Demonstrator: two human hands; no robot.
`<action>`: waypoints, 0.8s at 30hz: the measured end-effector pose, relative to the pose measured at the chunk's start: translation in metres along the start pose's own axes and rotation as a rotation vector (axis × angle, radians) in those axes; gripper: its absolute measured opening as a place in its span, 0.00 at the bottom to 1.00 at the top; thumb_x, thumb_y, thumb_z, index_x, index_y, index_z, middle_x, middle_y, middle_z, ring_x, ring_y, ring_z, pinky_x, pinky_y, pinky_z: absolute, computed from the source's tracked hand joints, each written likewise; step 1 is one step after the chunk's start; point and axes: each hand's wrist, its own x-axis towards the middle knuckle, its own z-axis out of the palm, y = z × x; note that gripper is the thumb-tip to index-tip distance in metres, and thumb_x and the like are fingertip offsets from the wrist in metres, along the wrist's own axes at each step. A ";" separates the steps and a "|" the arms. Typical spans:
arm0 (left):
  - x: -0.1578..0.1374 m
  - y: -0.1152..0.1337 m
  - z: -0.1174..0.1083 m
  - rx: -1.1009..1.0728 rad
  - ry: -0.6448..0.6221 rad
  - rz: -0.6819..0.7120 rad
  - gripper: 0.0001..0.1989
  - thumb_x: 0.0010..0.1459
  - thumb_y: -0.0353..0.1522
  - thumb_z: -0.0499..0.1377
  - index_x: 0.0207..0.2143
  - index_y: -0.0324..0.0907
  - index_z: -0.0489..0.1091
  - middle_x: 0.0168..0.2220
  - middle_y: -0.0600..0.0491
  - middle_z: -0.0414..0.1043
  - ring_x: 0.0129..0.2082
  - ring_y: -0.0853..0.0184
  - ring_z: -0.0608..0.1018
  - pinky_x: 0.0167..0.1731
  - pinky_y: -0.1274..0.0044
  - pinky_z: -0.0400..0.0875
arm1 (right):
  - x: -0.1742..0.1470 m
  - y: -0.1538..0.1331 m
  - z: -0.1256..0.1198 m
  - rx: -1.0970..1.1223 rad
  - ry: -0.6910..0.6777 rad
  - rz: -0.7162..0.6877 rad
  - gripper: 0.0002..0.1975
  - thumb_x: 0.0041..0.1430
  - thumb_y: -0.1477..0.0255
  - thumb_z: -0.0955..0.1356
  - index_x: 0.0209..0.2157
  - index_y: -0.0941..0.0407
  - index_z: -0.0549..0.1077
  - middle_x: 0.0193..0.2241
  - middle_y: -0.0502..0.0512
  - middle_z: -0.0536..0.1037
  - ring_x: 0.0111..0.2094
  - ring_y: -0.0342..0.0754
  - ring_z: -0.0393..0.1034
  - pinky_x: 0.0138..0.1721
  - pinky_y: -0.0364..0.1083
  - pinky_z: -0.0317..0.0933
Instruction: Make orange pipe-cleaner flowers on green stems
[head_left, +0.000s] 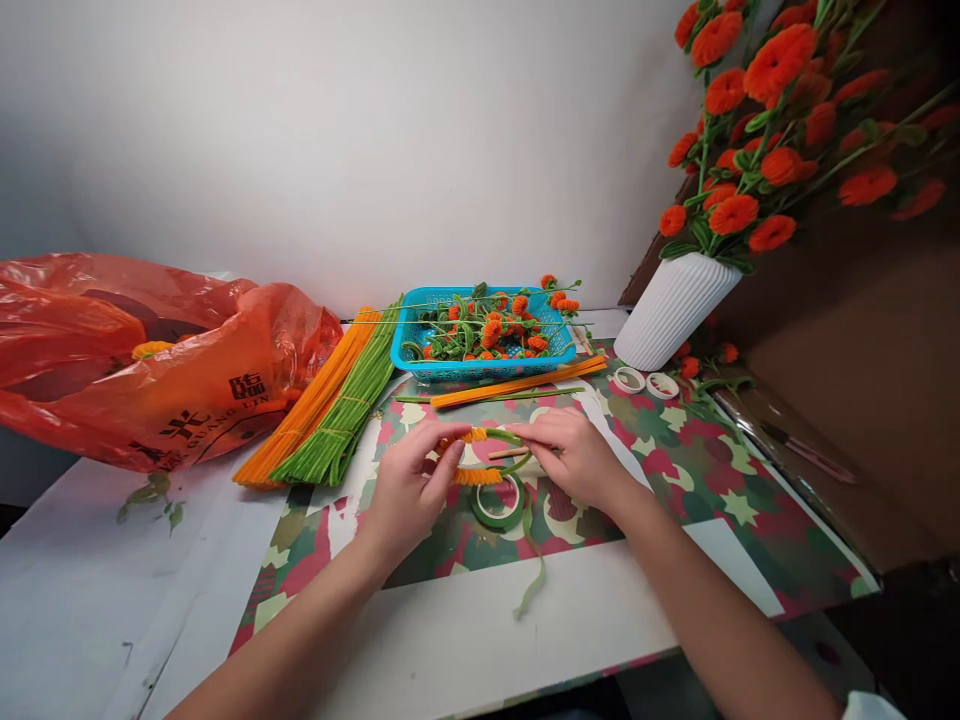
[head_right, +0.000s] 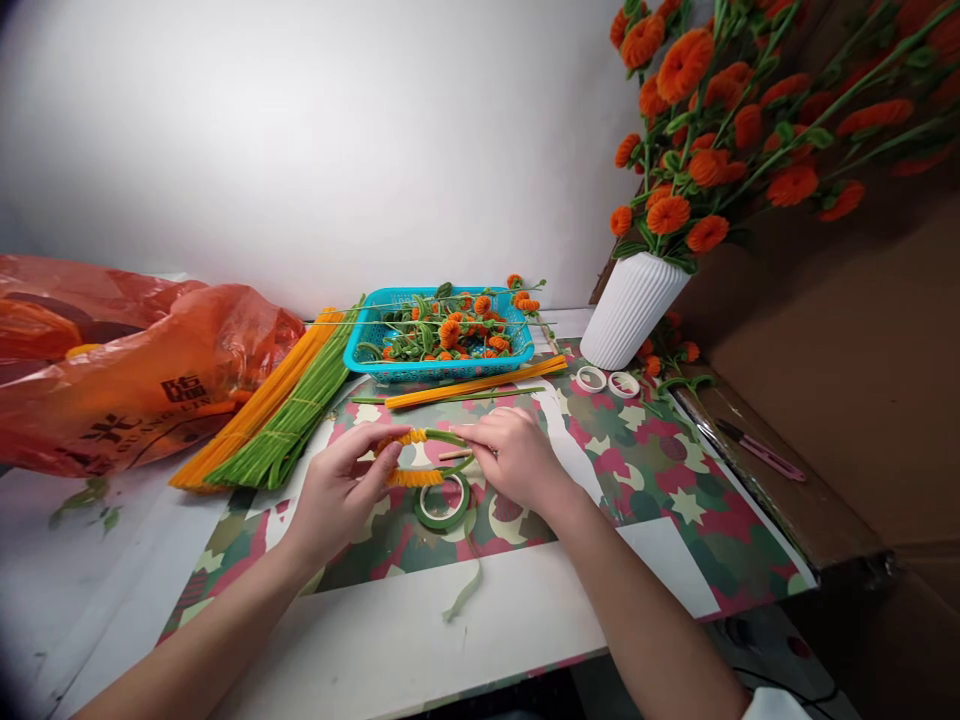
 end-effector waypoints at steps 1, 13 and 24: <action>0.000 -0.001 0.000 0.006 -0.010 0.005 0.09 0.62 0.32 0.54 0.41 0.43 0.74 0.36 0.51 0.74 0.32 0.69 0.75 0.25 0.82 0.72 | 0.000 0.000 0.000 -0.019 -0.004 -0.002 0.17 0.61 0.81 0.63 0.46 0.54 0.78 0.28 0.52 0.78 0.31 0.46 0.66 0.36 0.46 0.56; -0.001 -0.001 0.001 0.073 -0.017 0.042 0.09 0.62 0.30 0.55 0.41 0.43 0.74 0.36 0.51 0.75 0.33 0.69 0.75 0.24 0.82 0.71 | 0.000 -0.001 -0.001 -0.225 -0.038 -0.057 0.22 0.56 0.85 0.60 0.44 0.53 0.78 0.27 0.52 0.74 0.32 0.47 0.64 0.33 0.46 0.49; -0.001 -0.003 0.003 0.082 0.018 0.063 0.08 0.62 0.30 0.56 0.41 0.43 0.74 0.37 0.52 0.77 0.34 0.69 0.76 0.26 0.82 0.73 | -0.002 -0.002 0.005 -0.220 -0.023 -0.055 0.24 0.56 0.86 0.60 0.47 0.52 0.77 0.28 0.51 0.75 0.32 0.47 0.63 0.37 0.46 0.52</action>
